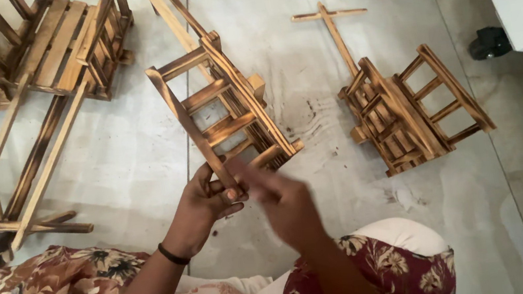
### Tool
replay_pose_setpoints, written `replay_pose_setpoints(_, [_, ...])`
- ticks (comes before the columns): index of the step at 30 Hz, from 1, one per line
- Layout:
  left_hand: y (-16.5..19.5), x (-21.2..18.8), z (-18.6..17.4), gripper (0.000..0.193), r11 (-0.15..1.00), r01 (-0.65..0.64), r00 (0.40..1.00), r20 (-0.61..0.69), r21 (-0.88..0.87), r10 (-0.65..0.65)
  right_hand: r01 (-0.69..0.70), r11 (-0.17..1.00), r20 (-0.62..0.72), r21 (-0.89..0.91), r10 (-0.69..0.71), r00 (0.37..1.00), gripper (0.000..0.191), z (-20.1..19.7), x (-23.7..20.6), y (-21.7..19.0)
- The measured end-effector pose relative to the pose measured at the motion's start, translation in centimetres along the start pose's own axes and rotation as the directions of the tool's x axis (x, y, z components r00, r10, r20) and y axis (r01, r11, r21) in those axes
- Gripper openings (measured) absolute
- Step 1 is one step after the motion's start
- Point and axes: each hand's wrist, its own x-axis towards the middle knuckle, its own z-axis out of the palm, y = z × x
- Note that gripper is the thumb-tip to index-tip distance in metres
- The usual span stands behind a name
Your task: The person sits on the floor sanding small wooden toy carts with a sanding block, rubbing the slatted sides and frames of each cart, turning the carts over and moving between several carts to smooth their surfaces.
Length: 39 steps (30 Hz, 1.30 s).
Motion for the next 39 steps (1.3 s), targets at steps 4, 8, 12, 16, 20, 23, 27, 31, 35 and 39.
replay_pose_setpoints(4, [-0.1,0.0,0.1,0.055,1.0,-0.004,1.0,-0.015,0.008,0.004,0.014,0.998,-0.155,-0.067,-0.024,0.988,0.041,0.4,0.2,0.8])
replay_pose_setpoints(8, [0.0,0.0,0.3,0.058,1.0,-0.013,1.0,-0.013,0.019,0.013,-0.034,0.996,-0.178,-0.079,0.019,0.984,0.043,0.3,0.2,1.3])
replay_pose_setpoints(12, [0.3,-0.2,0.4,0.058,0.997,-0.044,0.999,0.005,-0.057,0.044,0.194,0.955,-0.035,-0.227,-0.207,0.978,0.046,-0.1,0.1,0.3])
replay_pose_setpoints(16, [0.5,-0.3,0.3,0.059,0.999,0.003,0.999,-0.034,0.037,-0.002,-0.007,0.991,-0.286,-0.134,-0.032,0.958,0.052,0.0,-0.2,-2.0])
replay_pose_setpoints(20, [0.5,-0.2,0.2,0.058,0.999,-0.035,0.999,-0.004,0.015,0.035,0.255,0.946,-0.107,-0.198,-0.28,0.954,0.049,0.4,-0.3,-3.8])
replay_pose_setpoints(23, [0.3,-0.1,0.0,0.064,1.0,-0.012,1.0,-0.022,0.002,0.012,-0.064,0.916,-0.117,-0.396,0.018,0.993,0.045,0.4,-0.1,-4.4])
replay_pose_setpoints(27, [-0.1,0.2,-0.3,0.064,0.999,-0.018,1.0,-0.023,0.033,0.019,-0.079,0.904,-0.327,-0.421,-0.07,0.942,0.053,0.3,0.0,-4.2])
replay_pose_setpoints(31, [-0.8,0.6,-0.5,0.08,0.997,-0.068,0.998,-0.001,-0.022,0.068,0.371,0.905,-0.055,-0.206,-0.39,0.919,0.051,0.7,-0.4,-3.2])
replay_pose_setpoints(35, [-1.4,0.7,-0.3,0.094,0.993,-0.116,0.993,-0.027,0.026,0.117,0.031,0.904,-0.25,-0.427,-0.152,0.956,0.047,0.9,-0.3,-1.5])
replay_pose_setpoints(39, [-1.3,0.6,0.0,0.095,0.991,-0.136,0.99,-0.031,-0.018,0.135,0.261,0.939,-0.101,-0.222,-0.288,0.952,0.046,0.8,0.1,0.0])
